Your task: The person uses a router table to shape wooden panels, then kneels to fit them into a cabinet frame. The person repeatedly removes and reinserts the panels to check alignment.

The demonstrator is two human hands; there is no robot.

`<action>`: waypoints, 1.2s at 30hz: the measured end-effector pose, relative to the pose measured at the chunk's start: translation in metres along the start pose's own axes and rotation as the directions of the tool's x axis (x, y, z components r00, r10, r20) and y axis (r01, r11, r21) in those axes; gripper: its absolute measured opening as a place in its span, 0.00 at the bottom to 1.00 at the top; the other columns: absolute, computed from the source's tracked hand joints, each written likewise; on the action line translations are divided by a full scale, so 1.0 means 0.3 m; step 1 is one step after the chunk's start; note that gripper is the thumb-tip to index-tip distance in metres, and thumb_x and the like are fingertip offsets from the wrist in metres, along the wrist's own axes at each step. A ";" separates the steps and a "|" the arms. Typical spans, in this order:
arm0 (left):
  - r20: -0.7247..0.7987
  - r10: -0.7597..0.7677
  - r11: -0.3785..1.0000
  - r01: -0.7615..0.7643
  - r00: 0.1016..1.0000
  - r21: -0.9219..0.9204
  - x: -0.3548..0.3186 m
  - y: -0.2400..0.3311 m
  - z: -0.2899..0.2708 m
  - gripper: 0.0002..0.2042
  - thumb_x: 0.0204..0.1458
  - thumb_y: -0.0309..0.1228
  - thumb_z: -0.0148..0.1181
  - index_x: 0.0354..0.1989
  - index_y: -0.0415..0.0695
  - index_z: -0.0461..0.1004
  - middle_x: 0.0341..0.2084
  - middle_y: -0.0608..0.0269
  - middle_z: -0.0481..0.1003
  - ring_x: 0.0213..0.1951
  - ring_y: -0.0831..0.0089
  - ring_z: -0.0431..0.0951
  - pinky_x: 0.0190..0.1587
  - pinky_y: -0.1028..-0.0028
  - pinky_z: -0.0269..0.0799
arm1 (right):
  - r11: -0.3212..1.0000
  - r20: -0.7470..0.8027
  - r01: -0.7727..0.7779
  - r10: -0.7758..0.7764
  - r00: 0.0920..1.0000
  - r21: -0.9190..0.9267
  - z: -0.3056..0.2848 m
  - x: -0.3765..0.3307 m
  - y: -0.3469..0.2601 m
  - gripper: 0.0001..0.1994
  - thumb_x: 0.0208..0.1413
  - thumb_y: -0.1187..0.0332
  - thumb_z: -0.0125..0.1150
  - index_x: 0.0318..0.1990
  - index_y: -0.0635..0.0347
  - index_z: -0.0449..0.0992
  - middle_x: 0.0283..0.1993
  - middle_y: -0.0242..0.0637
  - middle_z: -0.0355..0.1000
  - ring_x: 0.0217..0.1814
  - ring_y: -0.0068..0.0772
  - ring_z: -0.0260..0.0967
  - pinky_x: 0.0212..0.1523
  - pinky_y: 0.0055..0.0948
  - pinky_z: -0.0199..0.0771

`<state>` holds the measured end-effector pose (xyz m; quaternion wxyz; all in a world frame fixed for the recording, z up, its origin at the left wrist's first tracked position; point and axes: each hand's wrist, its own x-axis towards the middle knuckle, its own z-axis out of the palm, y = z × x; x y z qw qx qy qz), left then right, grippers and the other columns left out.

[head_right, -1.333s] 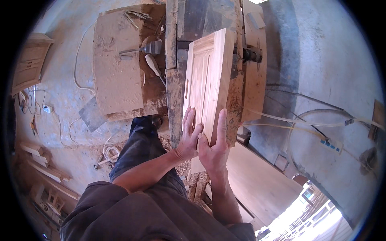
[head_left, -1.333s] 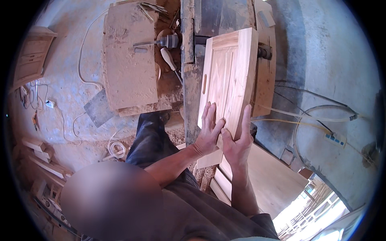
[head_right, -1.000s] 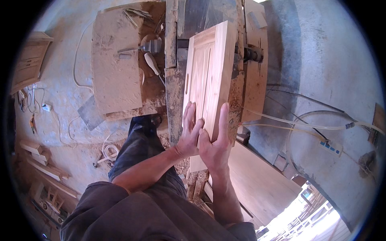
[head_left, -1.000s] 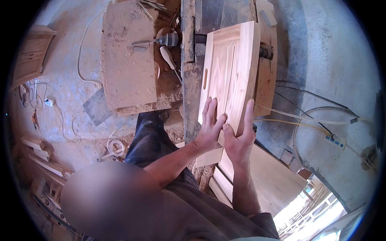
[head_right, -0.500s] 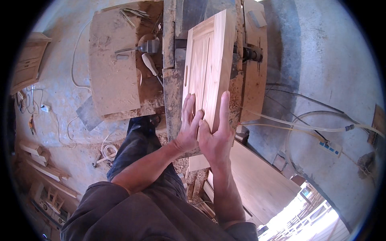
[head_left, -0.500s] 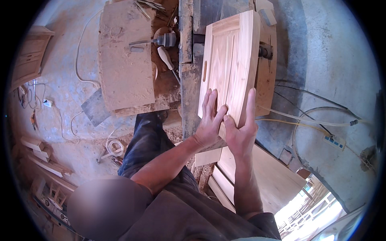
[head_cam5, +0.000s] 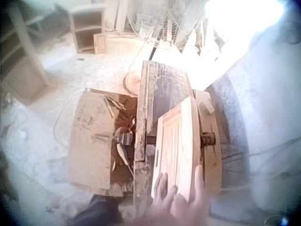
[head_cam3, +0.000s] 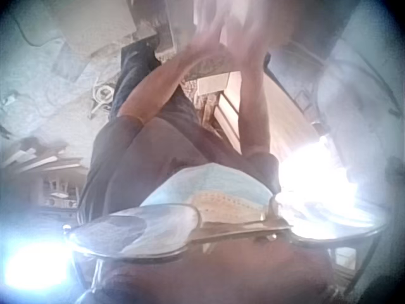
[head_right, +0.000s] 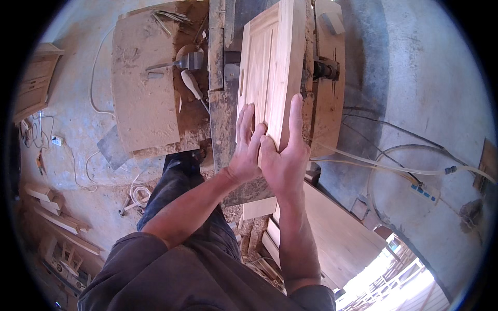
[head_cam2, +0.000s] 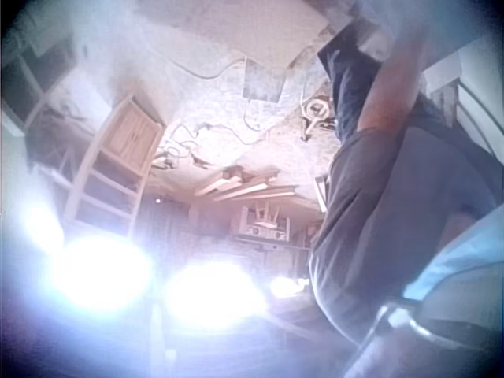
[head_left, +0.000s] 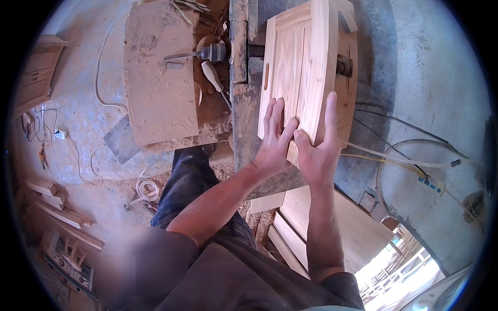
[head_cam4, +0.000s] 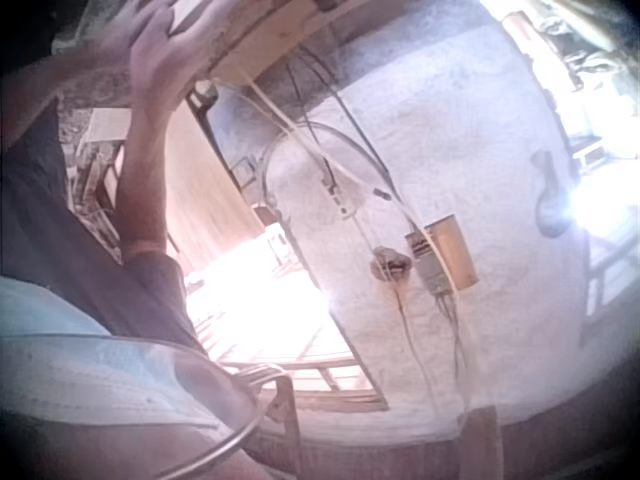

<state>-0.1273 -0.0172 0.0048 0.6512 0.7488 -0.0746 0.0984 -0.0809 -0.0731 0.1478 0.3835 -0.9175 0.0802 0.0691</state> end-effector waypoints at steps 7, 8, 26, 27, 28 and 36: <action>0.024 -0.009 1.000 0.008 1.000 0.022 0.092 -0.032 -0.004 0.44 0.32 0.19 0.75 0.64 0.42 0.60 0.74 0.31 0.37 0.74 0.25 0.37 0.71 0.40 0.51 | 0.989 -0.044 0.115 -0.120 0.992 -0.095 0.002 0.101 0.011 0.43 0.50 0.78 0.58 0.77 0.58 0.51 0.61 0.60 0.73 0.51 0.47 0.81 0.46 0.36 0.80; 0.031 -0.009 0.999 0.008 0.999 0.035 0.106 -0.035 -0.006 0.45 0.31 0.18 0.75 0.64 0.42 0.60 0.74 0.31 0.37 0.74 0.26 0.37 0.71 0.40 0.50 | 0.984 -0.053 0.149 -0.155 0.986 -0.099 0.004 0.118 0.016 0.43 0.50 0.79 0.58 0.77 0.58 0.51 0.62 0.60 0.72 0.53 0.47 0.81 0.47 0.36 0.80; 0.080 -0.101 0.995 0.099 0.992 0.032 0.346 -0.066 -0.027 0.49 0.27 0.12 0.65 0.67 0.46 0.54 0.73 0.31 0.35 0.73 0.25 0.33 0.73 0.40 0.47 | 0.991 -0.067 0.133 -0.133 0.989 0.003 0.017 0.358 -0.034 0.43 0.48 0.81 0.58 0.76 0.60 0.54 0.71 0.56 0.65 0.65 0.46 0.73 0.59 0.35 0.74; 0.081 -0.107 0.994 0.104 0.991 0.036 0.356 -0.070 -0.026 0.49 0.27 0.12 0.64 0.67 0.46 0.54 0.73 0.31 0.35 0.73 0.25 0.33 0.73 0.40 0.47 | 0.991 -0.069 0.137 -0.137 0.988 0.001 0.019 0.371 -0.029 0.43 0.48 0.80 0.58 0.76 0.60 0.54 0.70 0.56 0.65 0.63 0.46 0.74 0.59 0.35 0.75; 0.084 -0.111 0.993 0.108 0.990 0.038 0.366 -0.072 -0.024 0.49 0.27 0.12 0.64 0.67 0.47 0.54 0.73 0.31 0.35 0.73 0.25 0.33 0.73 0.40 0.47 | 0.990 -0.072 0.140 -0.140 0.988 -0.003 0.017 0.384 -0.024 0.43 0.48 0.80 0.58 0.76 0.59 0.54 0.69 0.57 0.66 0.62 0.46 0.75 0.58 0.35 0.75; 0.046 -0.082 0.995 0.080 0.996 0.052 0.436 -0.094 -0.021 0.48 0.30 0.12 0.61 0.68 0.48 0.54 0.72 0.30 0.37 0.73 0.23 0.34 0.72 0.40 0.47 | 0.978 -0.079 0.187 -0.195 0.978 -0.097 0.007 0.471 -0.024 0.43 0.47 0.76 0.62 0.75 0.60 0.57 0.64 0.57 0.71 0.57 0.46 0.77 0.56 0.37 0.75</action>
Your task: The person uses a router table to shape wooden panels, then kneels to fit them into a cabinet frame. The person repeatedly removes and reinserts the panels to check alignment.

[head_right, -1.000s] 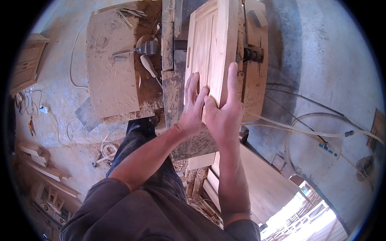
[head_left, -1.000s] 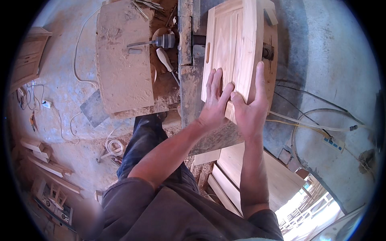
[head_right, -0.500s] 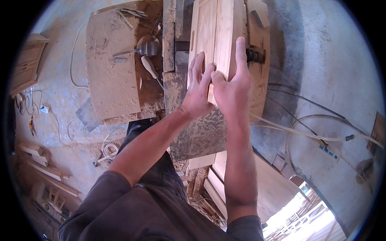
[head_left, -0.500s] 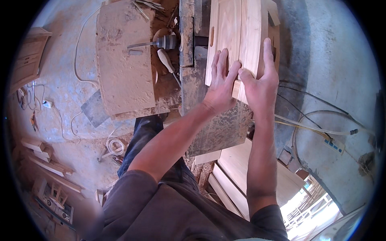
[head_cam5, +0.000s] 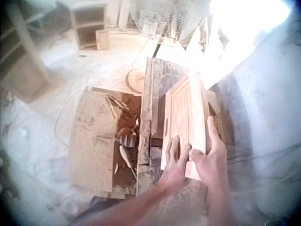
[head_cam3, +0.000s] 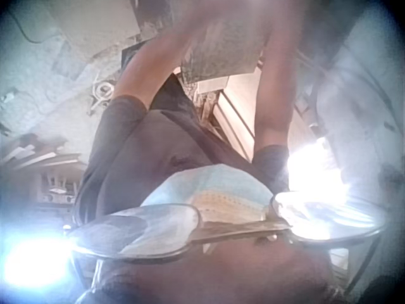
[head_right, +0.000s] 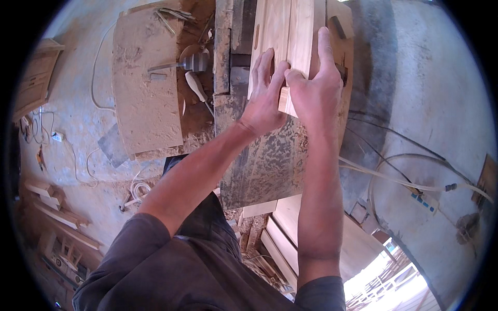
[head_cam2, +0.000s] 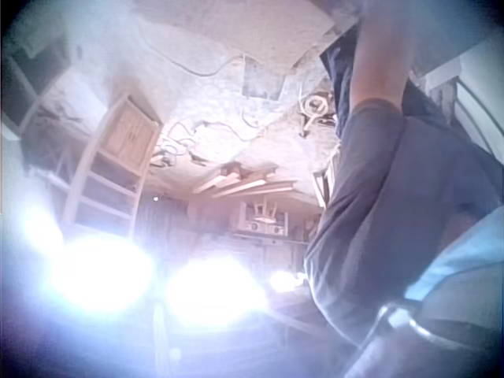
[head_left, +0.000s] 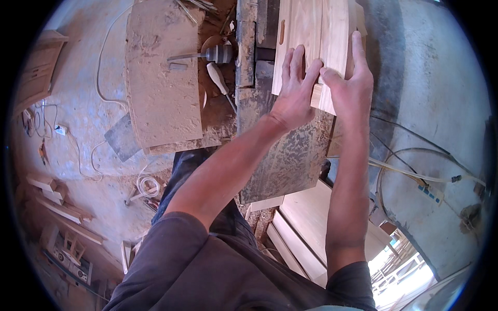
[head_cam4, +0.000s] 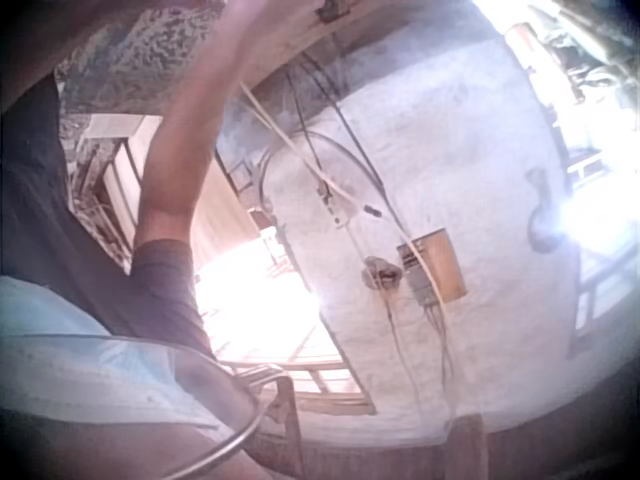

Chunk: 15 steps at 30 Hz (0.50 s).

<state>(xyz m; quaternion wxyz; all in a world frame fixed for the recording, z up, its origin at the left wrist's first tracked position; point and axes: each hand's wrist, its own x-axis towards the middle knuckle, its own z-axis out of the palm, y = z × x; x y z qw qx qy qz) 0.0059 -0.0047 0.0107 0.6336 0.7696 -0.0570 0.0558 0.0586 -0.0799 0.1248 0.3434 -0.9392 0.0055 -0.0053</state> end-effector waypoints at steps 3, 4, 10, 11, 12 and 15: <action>-0.030 0.023 1.000 -0.023 0.999 0.003 0.028 -0.015 0.008 0.48 0.31 0.12 0.61 0.68 0.48 0.53 0.72 0.29 0.38 0.72 0.23 0.34 0.72 0.39 0.47 | 1.000 -0.007 0.024 -0.024 1.000 -0.013 0.004 0.031 -0.002 0.42 0.47 0.75 0.62 0.75 0.61 0.58 0.63 0.57 0.73 0.56 0.46 0.78 0.56 0.37 0.75; -0.040 0.030 1.000 -0.030 0.999 0.006 0.038 -0.016 0.011 0.48 0.31 0.12 0.61 0.68 0.48 0.53 0.71 0.28 0.38 0.72 0.23 0.35 0.72 0.39 0.47 | 1.000 0.000 0.008 -0.008 1.000 -0.008 0.003 0.040 -0.003 0.42 0.47 0.75 0.62 0.74 0.61 0.58 0.62 0.57 0.73 0.56 0.46 0.78 0.56 0.37 0.75; -0.048 0.045 0.999 -0.045 0.998 0.001 0.094 -0.035 0.006 0.47 0.33 0.14 0.60 0.70 0.47 0.52 0.71 0.25 0.39 0.71 0.22 0.35 0.72 0.39 0.46 | 1.000 0.000 0.010 -0.010 1.000 -0.009 0.007 0.105 -0.017 0.41 0.47 0.73 0.63 0.74 0.62 0.59 0.61 0.58 0.73 0.56 0.46 0.78 0.56 0.35 0.75; -0.052 0.052 0.999 -0.052 0.997 -0.003 0.105 -0.037 0.007 0.47 0.34 0.14 0.60 0.70 0.47 0.51 0.71 0.25 0.39 0.71 0.22 0.35 0.72 0.39 0.46 | 1.000 -0.001 0.014 -0.014 1.000 -0.023 0.007 0.115 -0.017 0.41 0.47 0.72 0.64 0.74 0.62 0.59 0.61 0.58 0.74 0.56 0.46 0.78 0.56 0.35 0.75; -0.057 0.059 0.998 -0.059 0.997 0.010 0.114 -0.039 0.009 0.47 0.34 0.14 0.60 0.70 0.47 0.51 0.70 0.24 0.39 0.71 0.22 0.36 0.72 0.39 0.46 | 0.999 -0.003 0.021 -0.021 1.000 -0.031 0.007 0.125 -0.011 0.41 0.47 0.72 0.64 0.74 0.62 0.59 0.61 0.58 0.74 0.56 0.46 0.78 0.56 0.36 0.75; -0.070 0.073 0.997 -0.071 0.995 0.040 0.143 -0.050 0.009 0.47 0.35 0.15 0.60 0.70 0.47 0.51 0.70 0.24 0.40 0.71 0.21 0.36 0.71 0.38 0.46 | 0.997 0.008 0.035 -0.034 0.999 -0.066 0.010 0.160 0.001 0.42 0.47 0.73 0.64 0.74 0.64 0.58 0.61 0.57 0.73 0.57 0.43 0.77 0.56 0.34 0.75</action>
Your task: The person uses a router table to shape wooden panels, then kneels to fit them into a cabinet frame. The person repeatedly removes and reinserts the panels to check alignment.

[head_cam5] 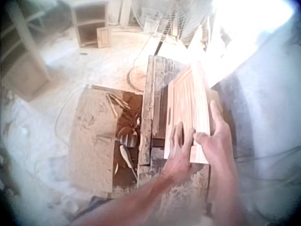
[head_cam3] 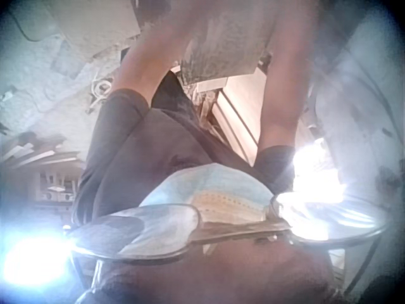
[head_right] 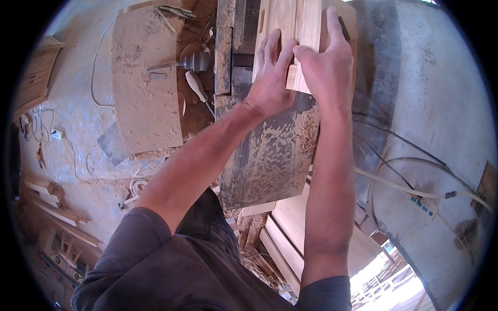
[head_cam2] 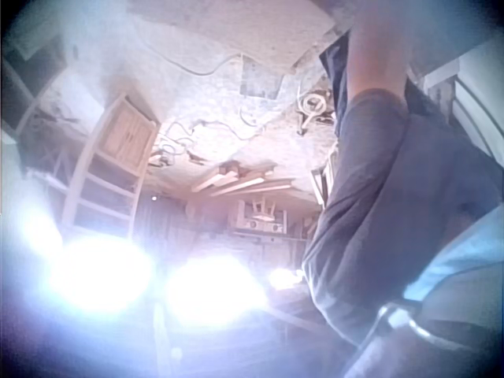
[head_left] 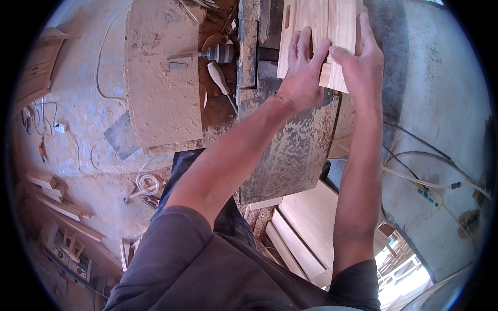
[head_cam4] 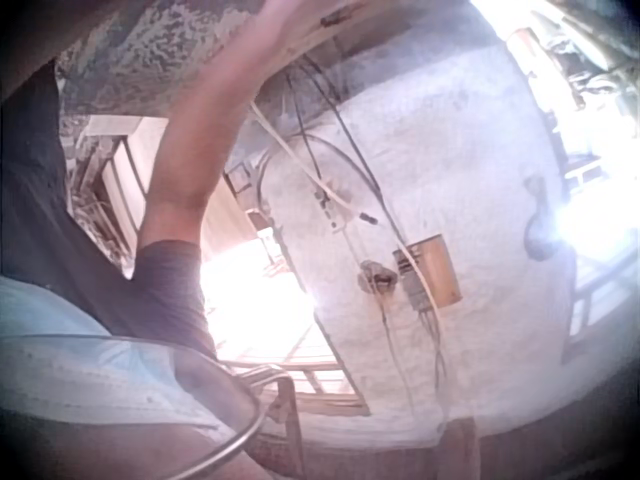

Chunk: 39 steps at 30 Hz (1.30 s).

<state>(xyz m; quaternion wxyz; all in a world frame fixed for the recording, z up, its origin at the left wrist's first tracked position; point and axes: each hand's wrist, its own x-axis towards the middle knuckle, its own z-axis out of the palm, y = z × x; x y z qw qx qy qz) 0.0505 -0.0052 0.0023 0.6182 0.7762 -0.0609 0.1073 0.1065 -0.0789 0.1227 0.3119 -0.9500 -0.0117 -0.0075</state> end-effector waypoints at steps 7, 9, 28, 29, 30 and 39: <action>-0.021 0.003 1.000 -0.003 1.000 0.004 0.057 -0.021 0.011 0.46 0.38 0.17 0.61 0.71 0.47 0.50 0.70 0.26 0.41 0.70 0.23 0.40 0.71 0.39 0.48 | 0.992 0.036 -0.047 0.043 0.998 0.116 0.003 0.043 -0.067 0.43 0.46 0.78 0.64 0.74 0.68 0.57 0.61 0.53 0.73 0.56 0.34 0.77 0.55 0.28 0.77; -0.017 0.003 1.000 -0.003 1.000 0.025 0.071 -0.029 0.014 0.46 0.39 0.18 0.61 0.72 0.47 0.50 0.71 0.27 0.41 0.70 0.25 0.41 0.71 0.40 0.49 | 0.993 0.017 -0.016 0.014 1.000 0.113 0.003 0.062 -0.077 0.43 0.44 0.80 0.62 0.73 0.67 0.58 0.60 0.52 0.73 0.57 0.35 0.75 0.56 0.28 0.75; -0.004 -0.039 0.998 0.039 0.999 0.050 0.249 -0.081 0.009 0.52 0.34 0.18 0.68 0.72 0.51 0.47 0.71 0.27 0.40 0.71 0.23 0.42 0.72 0.42 0.50 | 0.962 0.036 0.073 -0.085 0.996 0.264 0.029 0.220 -0.133 0.42 0.40 0.84 0.57 0.72 0.67 0.61 0.59 0.50 0.74 0.58 0.35 0.73 0.55 0.28 0.75; -0.009 -0.036 0.998 0.037 0.999 0.050 0.266 -0.076 0.001 0.52 0.35 0.19 0.69 0.73 0.51 0.47 0.71 0.28 0.40 0.71 0.24 0.42 0.72 0.42 0.50 | 0.961 0.020 0.097 -0.106 0.994 0.260 0.032 0.253 -0.114 0.42 0.41 0.84 0.57 0.72 0.67 0.62 0.59 0.50 0.74 0.58 0.36 0.73 0.55 0.28 0.75; 0.016 -0.082 0.994 0.080 0.997 0.069 0.275 -0.067 -0.008 0.51 0.37 0.18 0.67 0.73 0.49 0.47 0.71 0.30 0.44 0.72 0.27 0.44 0.73 0.44 0.50 | 0.988 0.026 0.071 -0.075 0.997 0.135 0.033 0.287 -0.091 0.42 0.42 0.82 0.60 0.73 0.66 0.60 0.59 0.50 0.74 0.56 0.35 0.75 0.55 0.28 0.76; -0.119 -0.443 0.860 0.384 0.889 -0.337 -0.072 0.096 -0.514 0.34 0.60 0.33 0.61 0.72 0.33 0.56 0.71 0.46 0.59 0.70 0.57 0.63 0.72 0.61 0.55 | 0.724 0.119 -0.248 0.226 0.967 0.643 -0.143 -0.057 -0.041 0.43 0.47 0.82 0.63 0.75 0.61 0.57 0.62 0.46 0.73 0.57 0.39 0.75 0.61 0.34 0.74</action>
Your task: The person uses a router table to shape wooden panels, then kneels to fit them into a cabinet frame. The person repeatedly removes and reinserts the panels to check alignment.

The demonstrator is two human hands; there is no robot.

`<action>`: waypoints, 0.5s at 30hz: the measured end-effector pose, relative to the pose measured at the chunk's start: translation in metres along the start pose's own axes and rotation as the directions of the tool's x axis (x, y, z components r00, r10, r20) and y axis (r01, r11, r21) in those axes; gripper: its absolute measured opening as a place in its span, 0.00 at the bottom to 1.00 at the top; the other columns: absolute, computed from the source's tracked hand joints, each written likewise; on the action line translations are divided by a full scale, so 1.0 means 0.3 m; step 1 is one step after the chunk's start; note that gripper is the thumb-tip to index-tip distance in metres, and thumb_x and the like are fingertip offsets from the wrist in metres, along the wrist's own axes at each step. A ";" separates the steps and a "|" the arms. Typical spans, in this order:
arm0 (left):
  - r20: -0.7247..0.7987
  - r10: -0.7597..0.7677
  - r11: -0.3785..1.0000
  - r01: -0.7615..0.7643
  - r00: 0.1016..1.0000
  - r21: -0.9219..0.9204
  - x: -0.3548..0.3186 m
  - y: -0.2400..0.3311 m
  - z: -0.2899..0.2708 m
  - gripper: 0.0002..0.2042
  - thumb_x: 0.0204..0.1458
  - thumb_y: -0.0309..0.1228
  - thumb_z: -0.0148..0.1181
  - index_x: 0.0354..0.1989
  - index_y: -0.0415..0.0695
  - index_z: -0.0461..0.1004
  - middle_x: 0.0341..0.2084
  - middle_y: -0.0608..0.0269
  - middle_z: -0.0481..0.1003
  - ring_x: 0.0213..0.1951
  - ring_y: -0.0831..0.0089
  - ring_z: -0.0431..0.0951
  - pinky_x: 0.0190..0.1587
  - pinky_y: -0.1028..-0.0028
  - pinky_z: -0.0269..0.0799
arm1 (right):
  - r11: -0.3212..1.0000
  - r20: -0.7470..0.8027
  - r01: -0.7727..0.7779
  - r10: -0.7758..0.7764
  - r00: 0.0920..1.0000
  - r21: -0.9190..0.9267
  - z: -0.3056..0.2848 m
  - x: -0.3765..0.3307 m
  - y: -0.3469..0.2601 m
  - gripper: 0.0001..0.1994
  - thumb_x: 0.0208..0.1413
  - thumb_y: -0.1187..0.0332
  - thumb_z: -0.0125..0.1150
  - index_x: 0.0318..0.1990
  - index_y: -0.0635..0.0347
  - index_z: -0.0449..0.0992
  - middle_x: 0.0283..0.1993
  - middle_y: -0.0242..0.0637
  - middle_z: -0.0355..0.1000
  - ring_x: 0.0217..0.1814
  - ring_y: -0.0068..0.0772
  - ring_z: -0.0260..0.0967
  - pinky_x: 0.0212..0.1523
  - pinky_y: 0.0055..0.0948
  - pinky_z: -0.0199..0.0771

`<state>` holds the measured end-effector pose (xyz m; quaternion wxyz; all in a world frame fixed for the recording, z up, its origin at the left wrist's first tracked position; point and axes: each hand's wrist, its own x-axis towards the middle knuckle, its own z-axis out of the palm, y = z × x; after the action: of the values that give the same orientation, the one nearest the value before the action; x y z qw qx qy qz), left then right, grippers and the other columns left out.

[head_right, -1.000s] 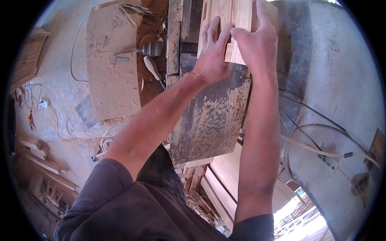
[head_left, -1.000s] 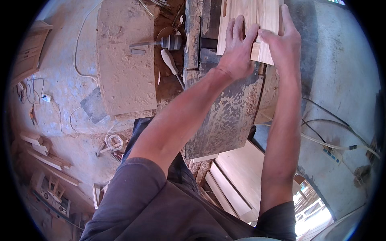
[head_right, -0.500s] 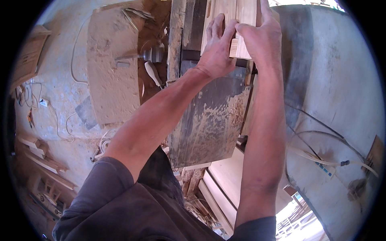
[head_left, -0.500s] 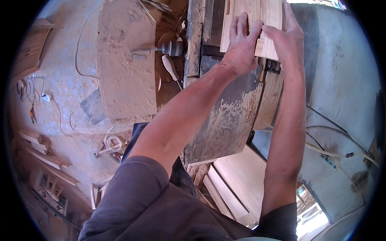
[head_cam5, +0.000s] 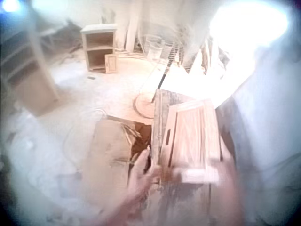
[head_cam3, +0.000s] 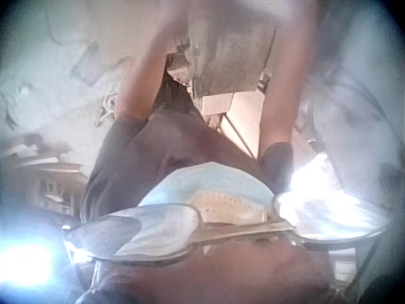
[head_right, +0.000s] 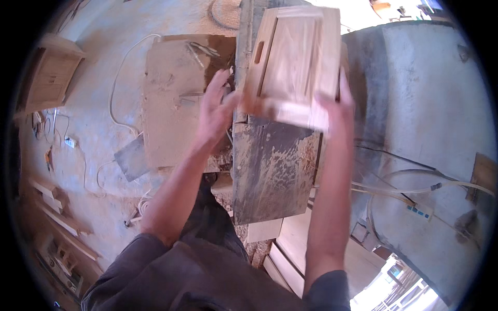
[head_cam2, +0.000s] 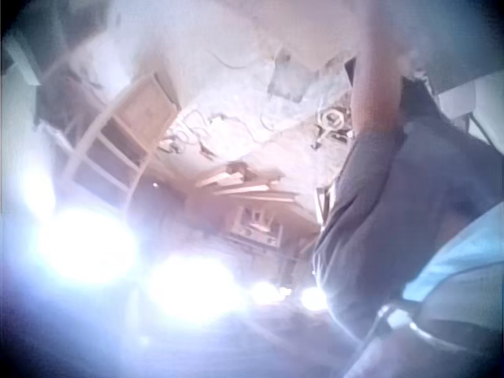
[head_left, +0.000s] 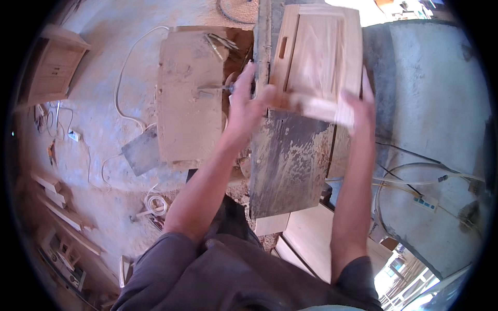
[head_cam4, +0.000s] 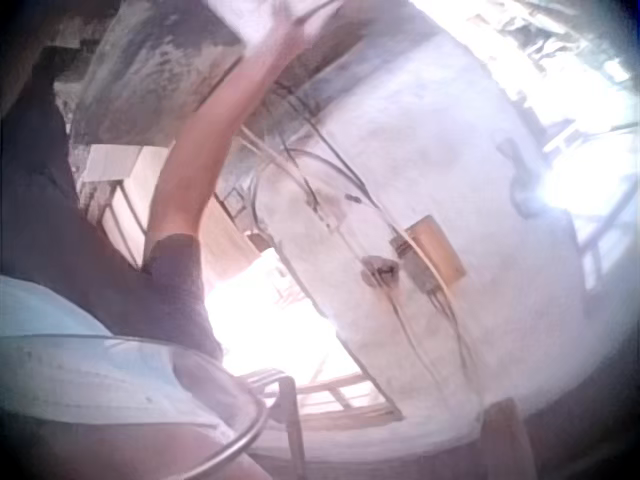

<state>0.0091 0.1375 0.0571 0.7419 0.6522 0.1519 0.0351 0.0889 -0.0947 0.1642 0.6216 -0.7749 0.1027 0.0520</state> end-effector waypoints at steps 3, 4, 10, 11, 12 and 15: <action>0.147 -0.308 0.787 0.339 0.940 -0.515 -0.136 -0.018 -0.168 0.32 0.65 0.38 0.55 0.73 0.34 0.56 0.71 0.49 0.61 0.70 0.61 0.63 0.71 0.64 0.56 | 0.960 -0.119 -0.070 0.105 0.987 0.272 -0.104 -0.297 0.173 0.40 0.48 0.82 0.62 0.73 0.65 0.59 0.64 0.44 0.71 0.57 0.40 0.75 0.58 0.33 0.77; 0.242 -0.282 0.716 0.372 0.928 -0.591 -0.185 0.010 -0.182 0.32 0.66 0.39 0.54 0.73 0.33 0.55 0.70 0.50 0.62 0.68 0.63 0.64 0.70 0.65 0.58 | 0.936 -0.156 -0.102 0.162 0.974 0.336 -0.141 -0.406 0.283 0.38 0.50 0.78 0.62 0.72 0.65 0.61 0.64 0.46 0.70 0.59 0.44 0.74 0.61 0.41 0.76; 0.540 -0.118 0.616 0.488 0.833 -0.618 -0.463 0.276 -0.197 0.30 0.69 0.37 0.50 0.74 0.35 0.52 0.65 0.56 0.67 0.65 0.68 0.67 0.68 0.68 0.60 | 0.234 0.314 -0.372 0.251 0.916 0.898 -0.068 -0.929 0.643 0.31 0.52 0.71 0.64 0.64 0.76 0.66 0.60 0.58 0.73 0.58 0.58 0.75 0.63 0.54 0.75; 0.510 -0.160 0.657 0.477 0.845 -0.584 -0.506 0.287 -0.192 0.35 0.65 0.41 0.56 0.74 0.35 0.51 0.65 0.51 0.67 0.65 0.65 0.69 0.69 0.66 0.62 | 0.173 0.366 -0.424 0.290 0.885 0.889 -0.007 -0.976 0.578 0.30 0.53 0.70 0.64 0.63 0.76 0.66 0.60 0.59 0.72 0.58 0.59 0.75 0.64 0.54 0.75; 0.510 -0.170 0.656 0.483 0.843 -0.580 -0.542 0.295 -0.193 0.35 0.65 0.41 0.56 0.74 0.35 0.52 0.65 0.52 0.68 0.65 0.65 0.69 0.68 0.66 0.62 | 0.106 0.416 -0.469 0.322 0.850 0.877 0.027 -1.020 0.539 0.29 0.54 0.70 0.64 0.62 0.77 0.67 0.61 0.59 0.72 0.59 0.60 0.74 0.64 0.54 0.74; 0.511 -0.203 0.646 0.507 0.835 -0.571 -0.648 0.302 -0.181 0.32 0.64 0.39 0.56 0.72 0.36 0.55 0.63 0.53 0.70 0.63 0.65 0.71 0.67 0.66 0.63 | 0.046 0.424 -0.464 0.335 0.842 0.885 0.041 -1.158 0.553 0.34 0.58 0.65 0.61 0.68 0.76 0.59 0.63 0.62 0.69 0.63 0.61 0.71 0.66 0.55 0.72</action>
<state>-0.1774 0.1540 0.1751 0.9349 0.2787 0.0999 -0.1955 -0.2860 -0.0841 0.0757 0.9295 -0.1346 0.2900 0.1840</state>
